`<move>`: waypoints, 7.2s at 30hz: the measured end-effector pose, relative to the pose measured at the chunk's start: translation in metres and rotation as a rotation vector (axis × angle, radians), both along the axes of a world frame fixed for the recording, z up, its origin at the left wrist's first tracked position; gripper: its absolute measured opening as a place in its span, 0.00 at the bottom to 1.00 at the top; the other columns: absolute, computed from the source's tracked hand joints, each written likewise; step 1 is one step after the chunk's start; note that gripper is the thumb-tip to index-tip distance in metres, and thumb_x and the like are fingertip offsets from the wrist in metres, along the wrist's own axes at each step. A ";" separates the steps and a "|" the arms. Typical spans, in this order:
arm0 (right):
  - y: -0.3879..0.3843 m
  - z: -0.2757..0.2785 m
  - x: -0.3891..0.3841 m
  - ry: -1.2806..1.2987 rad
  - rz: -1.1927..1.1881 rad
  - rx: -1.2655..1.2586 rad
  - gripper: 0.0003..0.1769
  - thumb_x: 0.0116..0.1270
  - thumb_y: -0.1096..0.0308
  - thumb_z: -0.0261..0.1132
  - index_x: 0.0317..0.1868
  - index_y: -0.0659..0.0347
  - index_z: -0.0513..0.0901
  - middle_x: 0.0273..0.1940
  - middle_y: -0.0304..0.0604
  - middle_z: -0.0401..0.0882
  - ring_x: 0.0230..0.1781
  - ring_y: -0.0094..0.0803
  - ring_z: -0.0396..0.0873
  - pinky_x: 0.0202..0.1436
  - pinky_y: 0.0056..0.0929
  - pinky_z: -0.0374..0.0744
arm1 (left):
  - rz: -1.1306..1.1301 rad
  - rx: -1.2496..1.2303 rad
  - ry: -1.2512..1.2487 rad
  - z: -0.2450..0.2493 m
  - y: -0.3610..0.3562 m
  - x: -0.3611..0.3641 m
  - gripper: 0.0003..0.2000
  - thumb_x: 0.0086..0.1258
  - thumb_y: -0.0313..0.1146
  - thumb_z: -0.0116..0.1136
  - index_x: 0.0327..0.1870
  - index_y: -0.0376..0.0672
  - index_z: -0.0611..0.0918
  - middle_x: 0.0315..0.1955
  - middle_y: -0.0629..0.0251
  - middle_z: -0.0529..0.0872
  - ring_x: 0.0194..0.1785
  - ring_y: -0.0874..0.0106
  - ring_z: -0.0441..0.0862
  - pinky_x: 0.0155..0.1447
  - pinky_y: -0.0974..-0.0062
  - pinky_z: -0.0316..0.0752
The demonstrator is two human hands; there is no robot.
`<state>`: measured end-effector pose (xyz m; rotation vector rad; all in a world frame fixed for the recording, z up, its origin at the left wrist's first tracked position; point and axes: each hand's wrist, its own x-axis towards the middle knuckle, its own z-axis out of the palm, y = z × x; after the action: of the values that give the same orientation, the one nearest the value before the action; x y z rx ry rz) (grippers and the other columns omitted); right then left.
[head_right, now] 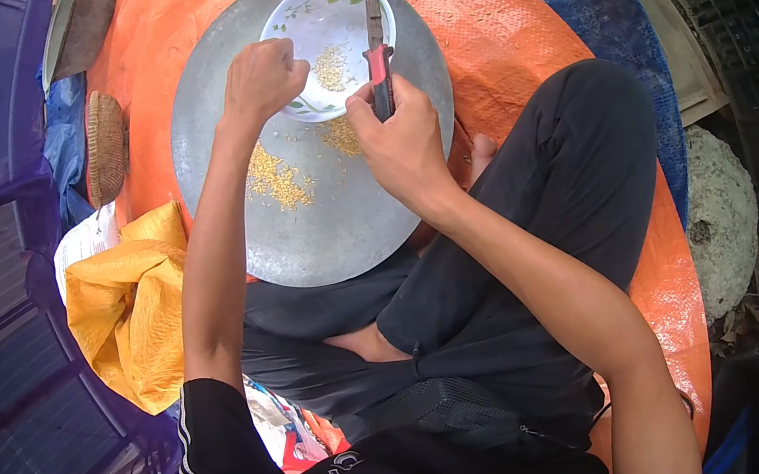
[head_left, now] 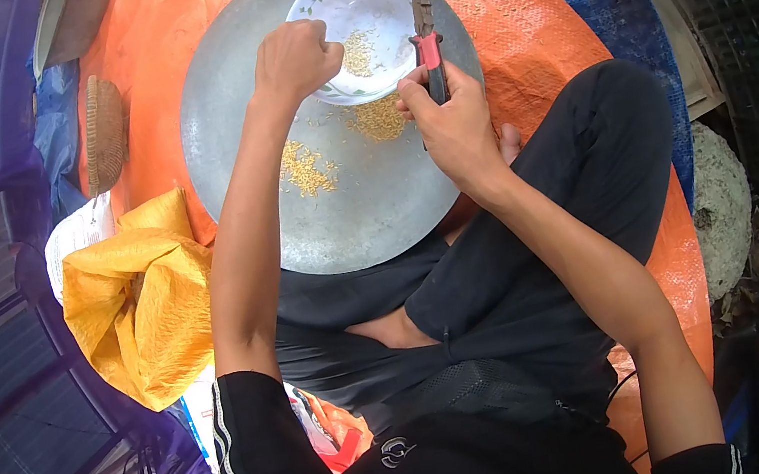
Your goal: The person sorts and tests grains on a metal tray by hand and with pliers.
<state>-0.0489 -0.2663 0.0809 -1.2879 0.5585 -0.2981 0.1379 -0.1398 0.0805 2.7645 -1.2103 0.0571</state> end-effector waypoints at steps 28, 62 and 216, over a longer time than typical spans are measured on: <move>0.001 -0.009 -0.006 0.084 0.241 -0.189 0.17 0.76 0.59 0.64 0.47 0.68 0.83 0.37 0.43 0.85 0.41 0.24 0.83 0.50 0.25 0.79 | 0.399 -0.148 0.193 -0.034 0.140 -0.122 0.05 0.65 0.29 0.65 0.37 0.37 0.87 0.35 0.57 0.88 0.39 0.59 0.86 0.45 0.63 0.80; 0.031 0.010 -0.034 -0.017 0.545 -0.365 0.11 0.68 0.65 0.67 0.37 0.67 0.81 0.24 0.38 0.73 0.24 0.23 0.68 0.30 0.30 0.67 | 0.518 -1.347 0.818 0.023 0.131 -0.178 0.03 0.70 0.21 0.63 0.41 0.35 0.82 0.35 0.63 0.87 0.36 0.76 0.84 0.39 0.81 0.76; 0.036 0.020 -0.043 -0.114 0.930 -0.455 0.22 0.60 0.79 0.55 0.55 0.69 0.81 0.51 0.49 0.85 0.48 0.36 0.85 0.57 0.34 0.80 | 0.478 -1.376 0.621 0.021 0.114 -0.177 0.17 0.69 0.17 0.62 0.34 0.44 0.63 0.35 0.53 0.88 0.41 0.71 0.89 0.48 0.74 0.85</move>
<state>-0.0923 -0.2307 0.1007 -1.8123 -0.2571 0.2974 -0.0390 -0.0262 0.1014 1.5402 -0.1236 0.0418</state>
